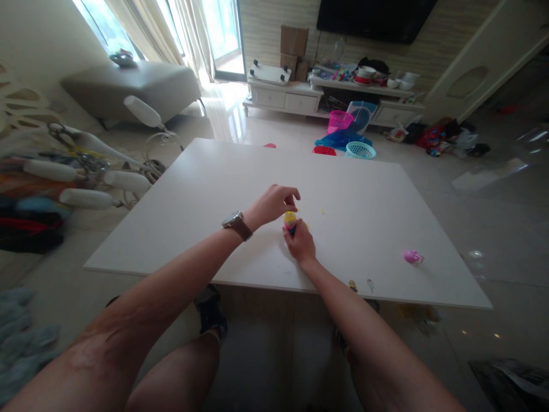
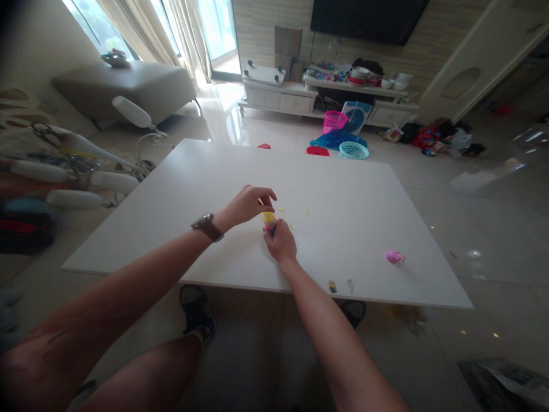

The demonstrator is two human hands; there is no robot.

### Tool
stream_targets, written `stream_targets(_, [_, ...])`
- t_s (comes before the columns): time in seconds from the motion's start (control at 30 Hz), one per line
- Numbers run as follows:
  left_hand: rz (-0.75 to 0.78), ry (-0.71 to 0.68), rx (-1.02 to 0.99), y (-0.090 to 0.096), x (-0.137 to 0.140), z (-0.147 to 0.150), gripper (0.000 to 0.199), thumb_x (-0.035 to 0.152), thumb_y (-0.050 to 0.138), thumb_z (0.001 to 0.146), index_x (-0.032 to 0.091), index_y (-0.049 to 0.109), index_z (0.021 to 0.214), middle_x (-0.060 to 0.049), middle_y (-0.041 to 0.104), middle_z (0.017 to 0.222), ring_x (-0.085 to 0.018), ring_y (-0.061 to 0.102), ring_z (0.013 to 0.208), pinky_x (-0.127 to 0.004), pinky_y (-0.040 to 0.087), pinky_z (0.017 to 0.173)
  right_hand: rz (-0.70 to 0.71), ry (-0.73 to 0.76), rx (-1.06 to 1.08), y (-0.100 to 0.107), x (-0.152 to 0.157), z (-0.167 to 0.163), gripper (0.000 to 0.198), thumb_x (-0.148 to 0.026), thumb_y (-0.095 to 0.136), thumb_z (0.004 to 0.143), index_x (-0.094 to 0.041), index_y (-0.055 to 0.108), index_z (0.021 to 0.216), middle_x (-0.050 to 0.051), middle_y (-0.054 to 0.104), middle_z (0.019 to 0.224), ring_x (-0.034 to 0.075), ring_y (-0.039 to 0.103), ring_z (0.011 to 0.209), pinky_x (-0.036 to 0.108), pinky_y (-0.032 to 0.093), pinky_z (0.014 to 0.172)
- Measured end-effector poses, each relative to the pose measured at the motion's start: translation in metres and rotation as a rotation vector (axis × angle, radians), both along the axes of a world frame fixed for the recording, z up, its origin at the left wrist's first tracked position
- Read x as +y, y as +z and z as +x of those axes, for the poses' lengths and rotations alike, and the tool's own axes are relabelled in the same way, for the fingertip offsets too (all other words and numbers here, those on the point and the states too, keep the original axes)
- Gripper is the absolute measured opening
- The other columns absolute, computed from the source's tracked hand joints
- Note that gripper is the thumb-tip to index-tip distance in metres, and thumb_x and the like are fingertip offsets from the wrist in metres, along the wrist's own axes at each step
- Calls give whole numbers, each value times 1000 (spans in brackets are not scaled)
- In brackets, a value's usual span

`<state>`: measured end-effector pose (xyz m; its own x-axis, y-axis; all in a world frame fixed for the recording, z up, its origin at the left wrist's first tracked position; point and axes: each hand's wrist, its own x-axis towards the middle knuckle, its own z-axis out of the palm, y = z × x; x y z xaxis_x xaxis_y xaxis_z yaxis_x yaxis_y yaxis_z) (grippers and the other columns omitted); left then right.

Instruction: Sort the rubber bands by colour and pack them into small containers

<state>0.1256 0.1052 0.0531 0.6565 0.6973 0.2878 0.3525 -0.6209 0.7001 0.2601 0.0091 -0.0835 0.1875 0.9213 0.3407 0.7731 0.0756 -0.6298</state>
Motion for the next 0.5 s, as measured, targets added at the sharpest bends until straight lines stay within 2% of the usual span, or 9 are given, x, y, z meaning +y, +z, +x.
stream_targets(0.17, [-23, 12, -70, -8, -3, -4, 26, 20, 74, 83, 18, 74, 109, -2, 77, 84, -14, 69, 76, -26, 54, 78, -8, 1, -10, 1, 0, -1, 22, -46, 52, 97, -25, 52, 103, 5, 63, 94, 25, 58, 88, 34, 42, 72])
stream_targets(0.3, [-104, 46, -166, -13, -4, -6, 21, 23, 69, 87, 16, 73, 106, -5, 77, 90, -15, 71, 81, -26, 56, 78, -7, 0, -31, 2, -1, -1, 22, -46, 49, 98, -25, 52, 102, 6, 62, 95, 25, 58, 88, 34, 42, 72])
stream_targets(0.5, [-181, 127, -281, -14, -2, -8, 20, 15, 59, 85, 15, 72, 100, -7, 78, 97, -17, 73, 91, -27, 55, 80, 3, 8, -27, 0, -2, 1, 23, -46, 51, 98, -24, 51, 104, 5, 62, 97, 25, 58, 89, 34, 43, 75])
